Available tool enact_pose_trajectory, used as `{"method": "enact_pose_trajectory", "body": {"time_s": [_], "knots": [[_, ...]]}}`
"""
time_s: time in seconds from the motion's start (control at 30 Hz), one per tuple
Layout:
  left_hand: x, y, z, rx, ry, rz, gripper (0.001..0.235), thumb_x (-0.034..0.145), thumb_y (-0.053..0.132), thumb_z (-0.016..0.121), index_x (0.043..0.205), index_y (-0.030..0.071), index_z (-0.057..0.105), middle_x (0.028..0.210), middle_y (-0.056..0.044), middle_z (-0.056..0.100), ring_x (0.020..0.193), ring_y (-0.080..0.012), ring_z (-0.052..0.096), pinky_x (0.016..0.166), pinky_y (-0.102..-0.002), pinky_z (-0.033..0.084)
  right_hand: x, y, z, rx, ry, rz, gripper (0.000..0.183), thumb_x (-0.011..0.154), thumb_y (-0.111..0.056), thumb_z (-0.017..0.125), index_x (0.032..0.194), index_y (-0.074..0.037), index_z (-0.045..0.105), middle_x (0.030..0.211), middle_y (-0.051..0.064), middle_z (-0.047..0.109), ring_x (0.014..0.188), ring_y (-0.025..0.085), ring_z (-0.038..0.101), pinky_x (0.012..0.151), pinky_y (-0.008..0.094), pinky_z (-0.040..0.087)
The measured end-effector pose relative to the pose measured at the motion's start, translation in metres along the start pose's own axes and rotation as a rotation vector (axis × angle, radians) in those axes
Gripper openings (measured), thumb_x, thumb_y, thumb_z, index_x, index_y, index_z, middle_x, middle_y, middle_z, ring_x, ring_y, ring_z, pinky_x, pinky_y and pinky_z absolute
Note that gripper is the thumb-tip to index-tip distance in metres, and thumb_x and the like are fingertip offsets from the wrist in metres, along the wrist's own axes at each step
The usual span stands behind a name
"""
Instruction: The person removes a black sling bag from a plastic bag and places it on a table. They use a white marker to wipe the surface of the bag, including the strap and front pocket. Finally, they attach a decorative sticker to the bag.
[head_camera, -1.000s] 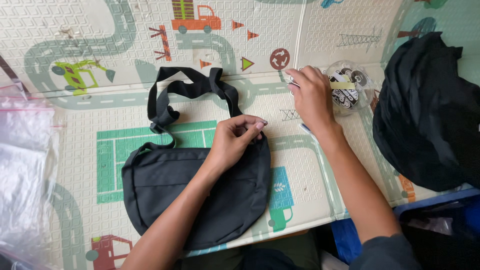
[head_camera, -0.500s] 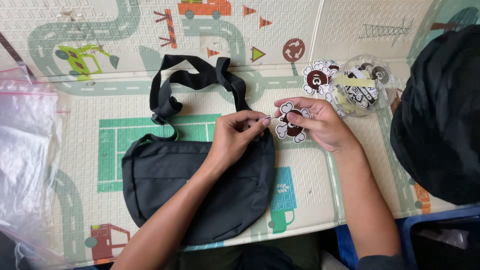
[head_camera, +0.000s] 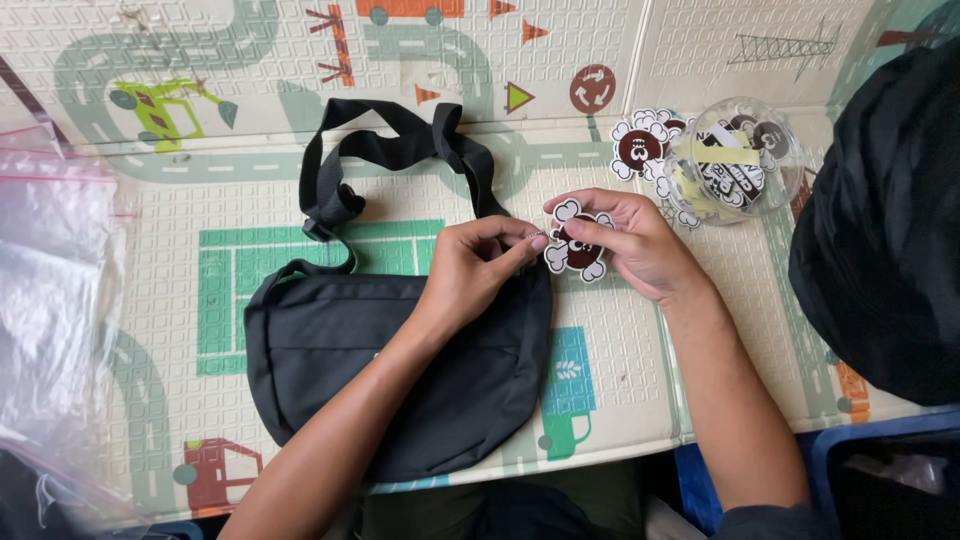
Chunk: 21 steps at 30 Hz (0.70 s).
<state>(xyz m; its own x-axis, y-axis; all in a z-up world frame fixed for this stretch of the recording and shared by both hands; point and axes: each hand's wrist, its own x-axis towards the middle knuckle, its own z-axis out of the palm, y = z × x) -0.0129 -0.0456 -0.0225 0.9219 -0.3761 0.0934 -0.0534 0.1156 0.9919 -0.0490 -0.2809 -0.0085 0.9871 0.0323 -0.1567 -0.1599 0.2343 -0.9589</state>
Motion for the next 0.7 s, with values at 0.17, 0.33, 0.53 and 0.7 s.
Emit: {"method": "enact_pose_trajectory", "body": {"time_s": [0.17, 0.33, 0.53, 0.7], "knots": [[0.0, -0.002, -0.001, 0.039, -0.021, 0.057, 0.012, 0.096, 0.012, 0.093, 0.107, 0.011, 0.091, 0.078, -0.005, 0.083, 0.055, -0.0026, 0.057, 0.052, -0.019, 0.047, -0.003, -0.004, 0.01, -0.001, -0.025, -0.009, 0.032, 0.104, 0.002, 0.076, 0.135, 0.01, 0.075, 0.117, 0.019, 0.081, 0.113, 0.026, 0.081, 0.1, 0.046, 0.072], [0.0, -0.003, -0.002, -0.009, -0.041, 0.056, 0.01, 0.099, 0.011, 0.09, 0.108, 0.012, 0.091, 0.079, -0.003, 0.081, 0.055, -0.0024, 0.057, 0.052, -0.018, 0.047, -0.001, -0.007, 0.013, -0.098, -0.054, -0.077, 0.042, 0.102, -0.001, 0.079, 0.142, 0.008, 0.072, 0.119, 0.017, 0.078, 0.114, 0.024, 0.077, 0.102, 0.044, 0.069], [0.003, -0.008, -0.003, -0.026, -0.006, -0.013, 0.01, 0.1, 0.01, 0.088, 0.109, 0.008, 0.091, 0.077, -0.002, 0.08, 0.056, 0.0006, 0.053, 0.05, -0.016, 0.044, 0.004, 0.003, 0.012, -0.316, -0.059, -0.292, 0.026, 0.106, -0.006, 0.083, 0.128, 0.001, 0.072, 0.118, 0.01, 0.072, 0.113, 0.016, 0.073, 0.105, 0.035, 0.062], [0.001, -0.004, -0.005, -0.019, 0.015, -0.028, 0.01, 0.1, 0.011, 0.088, 0.109, 0.007, 0.091, 0.076, -0.002, 0.081, 0.056, 0.0007, 0.054, 0.05, -0.015, 0.044, 0.001, 0.003, 0.017, -0.513, -0.064, -0.453, 0.021, 0.105, -0.012, 0.088, 0.118, 0.001, 0.079, 0.125, 0.016, 0.074, 0.121, 0.02, 0.07, 0.109, 0.038, 0.056]]}}
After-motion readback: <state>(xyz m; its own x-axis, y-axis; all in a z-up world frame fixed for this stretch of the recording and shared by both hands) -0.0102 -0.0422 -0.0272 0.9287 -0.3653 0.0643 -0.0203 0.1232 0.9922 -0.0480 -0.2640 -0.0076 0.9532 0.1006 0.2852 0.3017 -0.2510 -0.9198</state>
